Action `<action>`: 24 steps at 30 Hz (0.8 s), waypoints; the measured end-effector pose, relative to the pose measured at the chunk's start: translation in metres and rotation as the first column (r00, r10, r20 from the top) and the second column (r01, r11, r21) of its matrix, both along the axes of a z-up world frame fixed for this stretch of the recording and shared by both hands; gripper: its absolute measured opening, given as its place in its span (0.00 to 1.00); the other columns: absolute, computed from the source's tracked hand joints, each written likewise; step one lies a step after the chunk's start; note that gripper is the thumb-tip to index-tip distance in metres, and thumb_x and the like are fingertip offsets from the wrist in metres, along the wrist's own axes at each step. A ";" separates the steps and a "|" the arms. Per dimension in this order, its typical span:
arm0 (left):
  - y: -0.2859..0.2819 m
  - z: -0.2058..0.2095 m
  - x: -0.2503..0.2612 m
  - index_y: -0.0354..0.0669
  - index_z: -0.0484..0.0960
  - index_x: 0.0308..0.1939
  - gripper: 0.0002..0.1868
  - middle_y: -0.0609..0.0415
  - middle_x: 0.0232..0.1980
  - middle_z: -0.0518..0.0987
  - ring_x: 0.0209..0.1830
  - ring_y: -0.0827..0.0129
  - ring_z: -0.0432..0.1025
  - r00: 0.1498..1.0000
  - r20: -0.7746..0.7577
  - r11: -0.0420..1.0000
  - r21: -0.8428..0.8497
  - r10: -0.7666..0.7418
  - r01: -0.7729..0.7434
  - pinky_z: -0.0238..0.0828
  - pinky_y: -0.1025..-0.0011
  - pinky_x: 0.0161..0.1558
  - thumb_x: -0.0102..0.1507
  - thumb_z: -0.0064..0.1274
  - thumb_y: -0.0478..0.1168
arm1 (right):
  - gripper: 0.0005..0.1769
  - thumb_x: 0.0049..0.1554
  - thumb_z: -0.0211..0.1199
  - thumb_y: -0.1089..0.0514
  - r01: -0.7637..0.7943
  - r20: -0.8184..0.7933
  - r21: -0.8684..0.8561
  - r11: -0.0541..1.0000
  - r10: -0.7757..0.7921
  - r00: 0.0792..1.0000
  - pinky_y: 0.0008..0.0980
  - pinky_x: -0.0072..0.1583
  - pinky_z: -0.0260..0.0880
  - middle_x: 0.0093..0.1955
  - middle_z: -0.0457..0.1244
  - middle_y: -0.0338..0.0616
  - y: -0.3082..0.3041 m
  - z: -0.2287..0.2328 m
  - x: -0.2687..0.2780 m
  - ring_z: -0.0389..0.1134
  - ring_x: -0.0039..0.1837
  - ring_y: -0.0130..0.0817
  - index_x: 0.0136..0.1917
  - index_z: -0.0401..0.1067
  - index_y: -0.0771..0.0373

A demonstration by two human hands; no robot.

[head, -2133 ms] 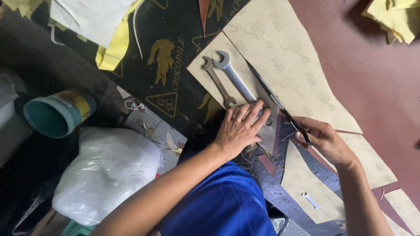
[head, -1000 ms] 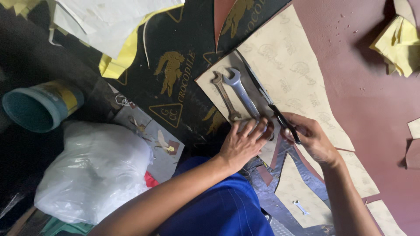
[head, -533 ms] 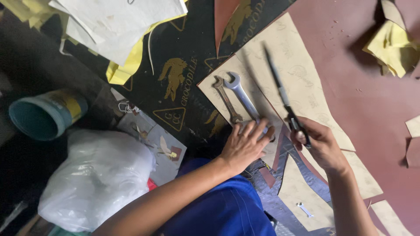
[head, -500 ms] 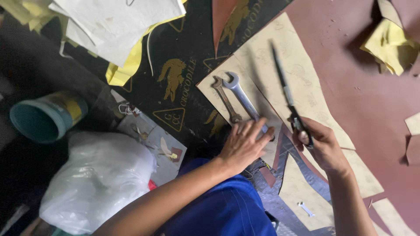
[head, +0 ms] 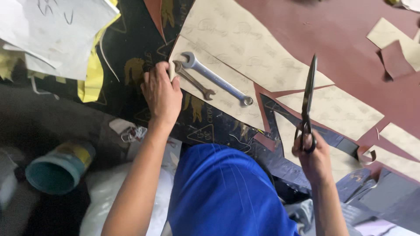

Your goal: The person uses large shears to cut brown leather pieces on a workbench, following paper templates. They repeatedly reposition the leather and templates, trim edges, and separate cut pieces. Wrenches are used as weights to hold templates in place during cutting.

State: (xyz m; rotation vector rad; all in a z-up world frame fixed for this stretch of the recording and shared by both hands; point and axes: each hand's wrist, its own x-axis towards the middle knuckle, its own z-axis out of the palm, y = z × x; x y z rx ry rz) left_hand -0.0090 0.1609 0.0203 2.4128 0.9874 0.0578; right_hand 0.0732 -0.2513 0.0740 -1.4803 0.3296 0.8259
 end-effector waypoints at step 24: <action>-0.129 0.013 -0.023 0.45 0.85 0.44 0.21 0.48 0.48 0.79 0.51 0.52 0.69 0.633 0.262 0.682 0.186 -0.728 0.707 0.65 0.54 0.49 0.46 0.66 0.41 | 0.21 0.65 0.63 0.56 0.171 0.451 -0.871 0.460 0.613 0.648 0.52 0.53 0.64 0.52 0.66 0.57 -0.063 -0.054 -0.065 0.67 0.52 0.58 0.70 0.69 0.63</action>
